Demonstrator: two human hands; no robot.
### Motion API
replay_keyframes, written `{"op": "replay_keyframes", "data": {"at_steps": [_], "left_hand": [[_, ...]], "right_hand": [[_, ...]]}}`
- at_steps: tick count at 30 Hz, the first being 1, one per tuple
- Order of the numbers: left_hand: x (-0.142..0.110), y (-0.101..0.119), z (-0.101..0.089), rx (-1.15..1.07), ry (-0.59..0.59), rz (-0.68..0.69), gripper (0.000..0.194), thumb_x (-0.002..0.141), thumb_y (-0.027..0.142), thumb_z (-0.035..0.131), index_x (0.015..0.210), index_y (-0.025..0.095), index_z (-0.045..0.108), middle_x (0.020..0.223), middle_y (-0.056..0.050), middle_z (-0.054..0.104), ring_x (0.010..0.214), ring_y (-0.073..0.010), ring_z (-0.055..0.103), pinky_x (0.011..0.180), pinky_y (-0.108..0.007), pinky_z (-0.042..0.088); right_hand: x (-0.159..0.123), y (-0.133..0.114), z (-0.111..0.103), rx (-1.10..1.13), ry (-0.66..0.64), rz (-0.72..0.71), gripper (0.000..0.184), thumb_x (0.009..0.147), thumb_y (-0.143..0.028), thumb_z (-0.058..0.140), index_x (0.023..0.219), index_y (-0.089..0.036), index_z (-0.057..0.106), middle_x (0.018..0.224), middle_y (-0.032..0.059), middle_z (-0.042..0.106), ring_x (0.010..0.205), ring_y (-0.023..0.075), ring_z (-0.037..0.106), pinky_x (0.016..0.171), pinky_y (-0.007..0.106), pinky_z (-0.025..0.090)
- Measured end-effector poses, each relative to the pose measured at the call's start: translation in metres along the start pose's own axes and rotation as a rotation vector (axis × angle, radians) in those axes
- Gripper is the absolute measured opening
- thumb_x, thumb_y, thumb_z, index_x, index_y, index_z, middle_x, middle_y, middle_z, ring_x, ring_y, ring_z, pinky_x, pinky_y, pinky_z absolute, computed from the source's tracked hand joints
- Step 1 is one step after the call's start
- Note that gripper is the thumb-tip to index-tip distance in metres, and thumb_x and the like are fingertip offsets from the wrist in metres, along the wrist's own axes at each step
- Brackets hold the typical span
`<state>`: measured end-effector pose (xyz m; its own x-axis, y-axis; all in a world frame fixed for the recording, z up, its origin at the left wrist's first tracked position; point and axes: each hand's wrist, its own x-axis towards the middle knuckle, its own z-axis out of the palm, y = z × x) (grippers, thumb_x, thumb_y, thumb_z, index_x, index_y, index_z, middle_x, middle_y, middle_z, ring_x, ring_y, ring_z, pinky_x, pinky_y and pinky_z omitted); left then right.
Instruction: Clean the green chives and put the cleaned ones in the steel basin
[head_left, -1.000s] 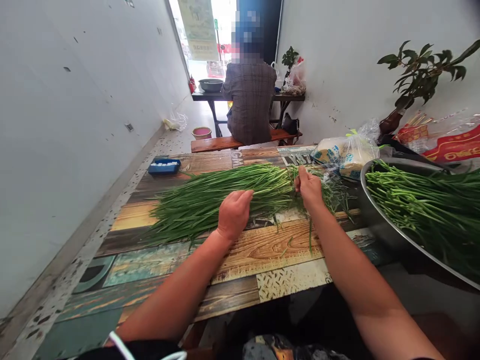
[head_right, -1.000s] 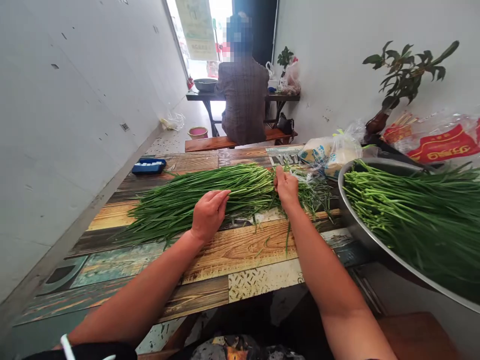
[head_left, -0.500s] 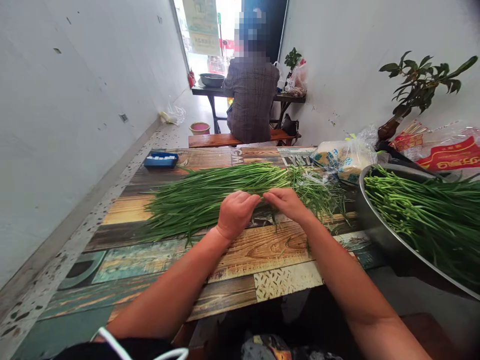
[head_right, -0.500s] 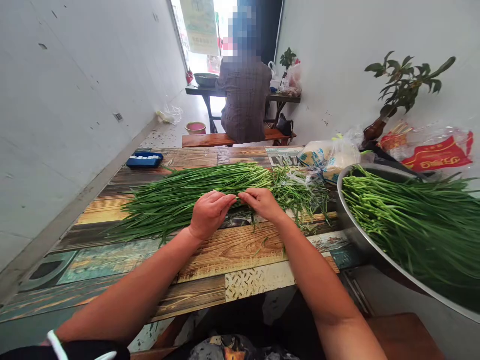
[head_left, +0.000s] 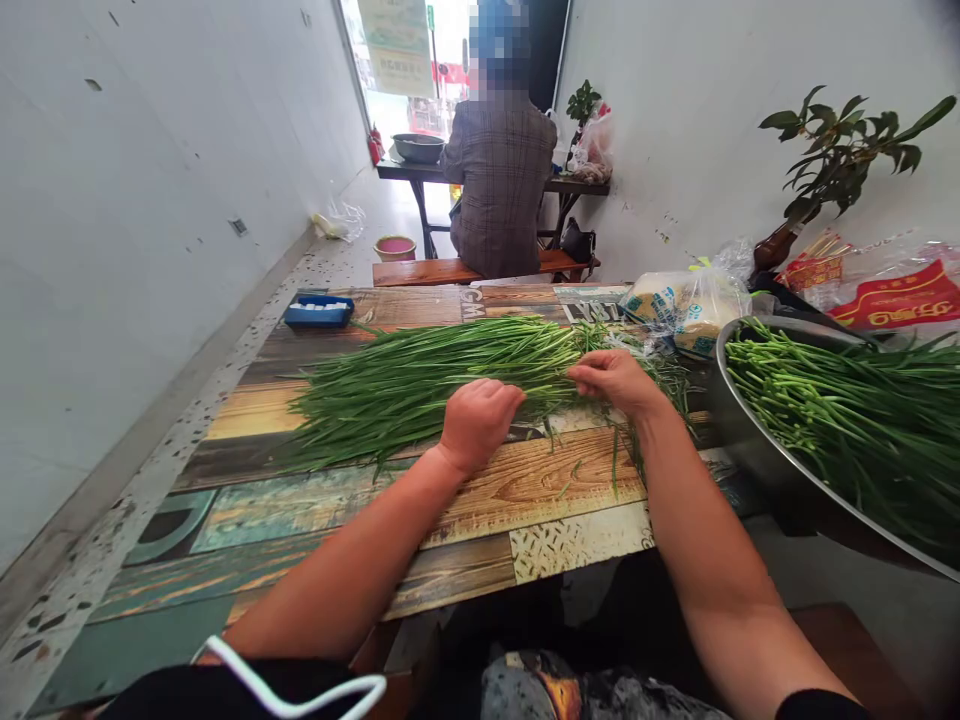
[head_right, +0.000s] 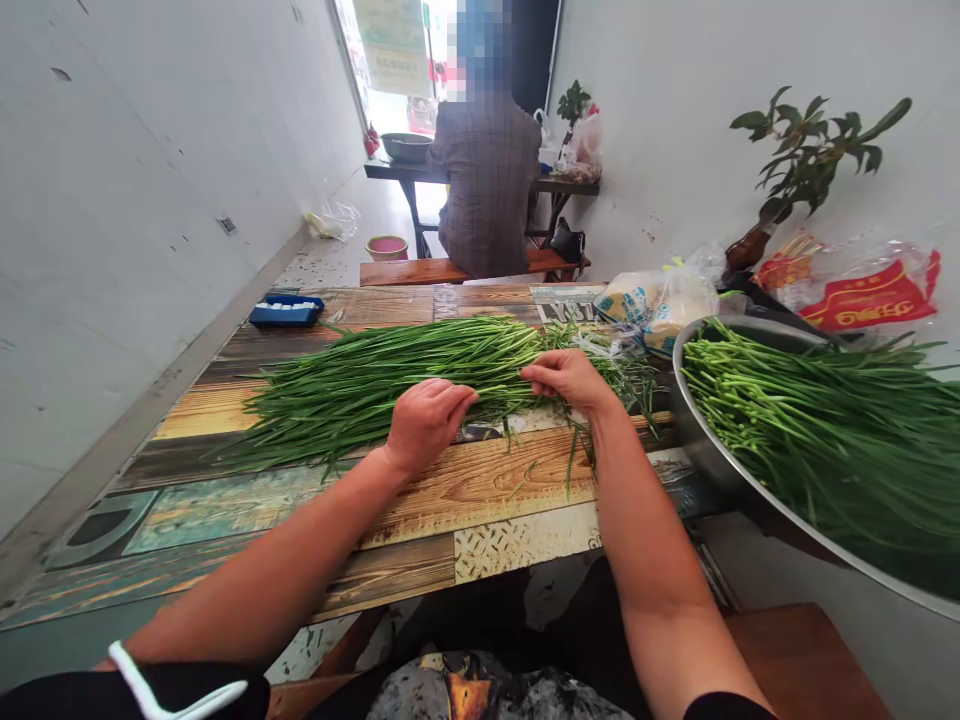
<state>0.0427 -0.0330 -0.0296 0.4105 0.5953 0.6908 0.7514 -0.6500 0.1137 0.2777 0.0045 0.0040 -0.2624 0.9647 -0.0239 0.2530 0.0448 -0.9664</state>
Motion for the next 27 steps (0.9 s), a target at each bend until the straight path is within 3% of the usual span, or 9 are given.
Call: {"op": "replay_keyframes", "data": {"at_steps": [4,9,12,18,22,25,27], "left_hand": [[-0.001,-0.005,0.001,-0.003,0.062,-0.027,0.026,0.093,0.031,0.045,0.081,0.018,0.064,0.068,-0.003,0.064,0.067,-0.0143,0.055,0.066,-0.027,0.039],[-0.001,-0.006,0.003,-0.011,0.080,0.007,0.022,0.092,0.030,0.047,0.087,0.019,0.065,0.071,-0.003,0.066,0.068,-0.0145,0.056,0.068,-0.028,0.040],[0.001,-0.005,0.002,-0.003,0.084,0.015,0.022,0.092,0.030,0.048,0.087,0.019,0.065,0.070,-0.003,0.066,0.067,-0.0144,0.057,0.067,-0.027,0.041],[0.003,-0.001,0.004,-0.063,0.092,-0.012,0.023,0.092,0.030,0.047,0.082,0.018,0.064,0.072,-0.004,0.067,0.067,-0.0141,0.058,0.065,-0.026,0.041],[0.000,-0.001,0.006,-0.072,0.061,-0.036,0.025,0.092,0.030,0.046,0.079,0.018,0.063,0.071,-0.004,0.067,0.067,-0.0142,0.059,0.064,-0.026,0.041],[-0.001,-0.002,0.006,-0.067,0.042,-0.042,0.026,0.093,0.029,0.045,0.078,0.018,0.063,0.071,-0.004,0.067,0.066,-0.0144,0.059,0.063,-0.026,0.041],[-0.001,-0.004,0.005,-0.065,0.030,-0.046,0.027,0.093,0.029,0.044,0.079,0.018,0.063,0.071,-0.004,0.067,0.066,-0.0145,0.059,0.063,-0.027,0.040]], "right_hand": [[0.001,-0.001,0.000,0.078,0.159,-0.031,0.032,0.068,-0.047,0.069,0.065,-0.015,0.065,0.050,-0.0016,0.058,0.044,0.0061,0.045,0.042,0.019,0.032],[0.001,-0.008,0.027,-0.104,-0.002,-0.176,0.029,0.069,-0.041,0.070,0.084,-0.016,0.072,0.072,0.0012,0.067,0.055,0.0081,0.050,0.051,0.021,0.039],[0.001,-0.007,0.039,-0.116,0.003,-0.245,0.023,0.067,-0.037,0.072,0.076,-0.015,0.073,0.071,0.0010,0.067,0.062,0.0102,0.054,0.058,0.023,0.041],[0.004,-0.005,0.057,0.268,0.188,-0.076,0.028,0.061,-0.041,0.074,0.069,-0.015,0.067,0.057,-0.0027,0.058,0.047,0.0057,0.043,0.045,0.021,0.032],[0.008,-0.005,0.051,0.414,0.332,-0.115,0.034,0.060,-0.048,0.073,0.065,-0.016,0.061,0.054,-0.0044,0.052,0.044,0.0045,0.038,0.041,0.019,0.027],[0.009,-0.004,0.037,0.234,0.429,-0.169,0.042,0.069,-0.056,0.065,0.057,-0.016,0.057,0.051,-0.0028,0.049,0.045,0.0057,0.038,0.042,0.020,0.028],[0.008,-0.004,0.033,0.004,0.346,-0.264,0.040,0.071,-0.055,0.064,0.061,-0.016,0.062,0.060,0.0004,0.057,0.050,0.0074,0.043,0.046,0.021,0.033]]}}
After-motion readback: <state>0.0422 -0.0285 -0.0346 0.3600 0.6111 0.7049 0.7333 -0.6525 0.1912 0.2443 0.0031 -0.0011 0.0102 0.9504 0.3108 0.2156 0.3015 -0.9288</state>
